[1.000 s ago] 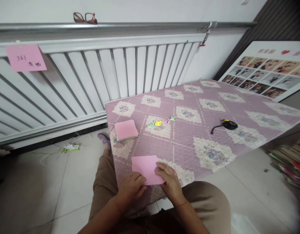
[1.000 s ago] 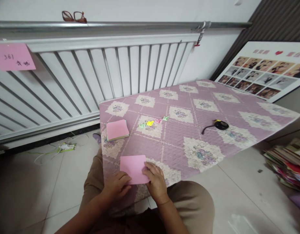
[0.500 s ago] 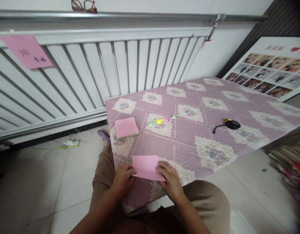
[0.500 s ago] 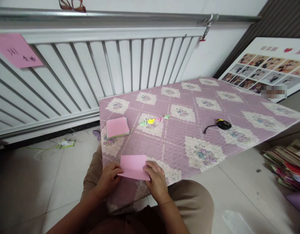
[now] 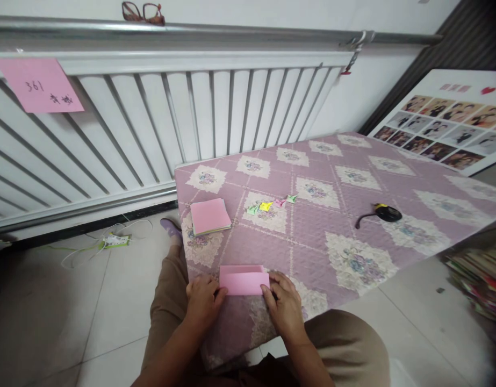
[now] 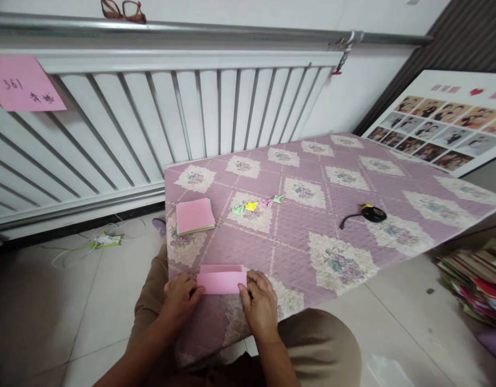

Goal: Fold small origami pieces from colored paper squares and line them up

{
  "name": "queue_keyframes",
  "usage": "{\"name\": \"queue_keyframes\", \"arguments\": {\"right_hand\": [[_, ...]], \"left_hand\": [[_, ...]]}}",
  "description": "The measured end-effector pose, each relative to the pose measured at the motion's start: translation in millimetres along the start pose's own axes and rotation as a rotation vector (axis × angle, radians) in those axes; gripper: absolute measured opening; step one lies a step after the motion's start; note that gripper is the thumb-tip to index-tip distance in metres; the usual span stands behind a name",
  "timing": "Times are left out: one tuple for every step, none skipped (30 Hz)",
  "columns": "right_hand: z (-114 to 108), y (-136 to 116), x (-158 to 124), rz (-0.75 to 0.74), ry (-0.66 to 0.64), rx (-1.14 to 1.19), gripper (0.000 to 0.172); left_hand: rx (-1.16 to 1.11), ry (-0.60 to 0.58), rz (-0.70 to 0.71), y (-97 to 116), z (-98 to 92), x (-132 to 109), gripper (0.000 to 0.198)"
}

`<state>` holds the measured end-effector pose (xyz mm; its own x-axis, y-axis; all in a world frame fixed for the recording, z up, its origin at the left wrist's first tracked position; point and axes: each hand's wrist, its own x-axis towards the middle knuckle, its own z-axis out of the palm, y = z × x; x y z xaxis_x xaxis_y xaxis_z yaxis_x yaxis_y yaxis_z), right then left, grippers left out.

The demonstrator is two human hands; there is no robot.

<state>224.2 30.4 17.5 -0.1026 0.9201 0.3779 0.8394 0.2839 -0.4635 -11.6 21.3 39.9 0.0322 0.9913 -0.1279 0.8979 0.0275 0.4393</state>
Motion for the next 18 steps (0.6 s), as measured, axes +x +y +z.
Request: {"name": "queue_keyframes", "arguments": {"right_hand": [[1, -1, 1, 0.012, 0.01, -0.015, 0.029], [2, -1, 1, 0.023, 0.017, -0.03, 0.031], [3, -2, 2, 0.034, 0.022, -0.045, 0.032], [3, -2, 2, 0.046, 0.024, -0.06, 0.034], [4, -2, 2, 0.057, 0.026, -0.073, 0.035], [4, -2, 3, 0.067, 0.023, -0.085, 0.036], [5, -2, 4, 0.078, 0.02, -0.095, 0.036], [5, -2, 4, 0.088, 0.014, -0.105, 0.037], [5, -2, 5, 0.098, 0.007, -0.115, 0.038], [5, -3, 6, 0.105, 0.001, -0.124, 0.038], [6, -3, 7, 0.11, -0.003, -0.134, 0.039], [6, -3, 8, 0.115, -0.006, -0.143, 0.04], [6, -3, 8, 0.118, -0.007, -0.153, 0.04], [7, -3, 9, 0.12, -0.009, -0.162, 0.041], [7, -3, 9, 0.124, -0.01, -0.171, 0.042], [8, -3, 10, 0.13, -0.011, -0.179, 0.042], [8, -4, 10, 0.135, -0.012, -0.187, 0.043], [8, -4, 11, 0.141, -0.015, -0.194, 0.043]], "left_hand": [[0.017, -0.018, -0.006, 1, -1.5, 2, 0.022], [0.032, -0.034, -0.01, 2, -3.1, 4, 0.023], [0.045, -0.05, -0.012, 3, -4.8, 5, 0.024], [0.055, -0.064, -0.014, 4, -6.4, 7, 0.025], [0.065, -0.077, -0.016, 5, -8.1, 9, 0.026], [0.075, -0.094, -0.018, 6, -9.7, 11, 0.027], [0.084, -0.108, -0.02, 6, -11.3, 13, 0.028], [0.092, -0.117, -0.023, 7, -12.7, 15, 0.028], [0.102, -0.124, -0.023, 7, -14.0, 17, 0.028], [0.113, -0.13, -0.02, 8, -15.0, 18, 0.029], [0.125, -0.137, -0.016, 8, -15.7, 20, 0.029], [0.135, -0.141, -0.011, 8, -16.1, 21, 0.03], [0.144, -0.146, -0.008, 8, -16.2, 22, 0.03], [0.15, -0.151, -0.006, 8, -16.0, 23, 0.031], [0.154, -0.155, -0.006, 7, -15.7, 24, 0.031], [0.157, -0.156, -0.008, 7, -15.2, 25, 0.031], [0.16, -0.157, -0.007, 7, -14.8, 25, 0.031], [0.162, -0.158, -0.006, 7, -14.4, 26, 0.032]]}}
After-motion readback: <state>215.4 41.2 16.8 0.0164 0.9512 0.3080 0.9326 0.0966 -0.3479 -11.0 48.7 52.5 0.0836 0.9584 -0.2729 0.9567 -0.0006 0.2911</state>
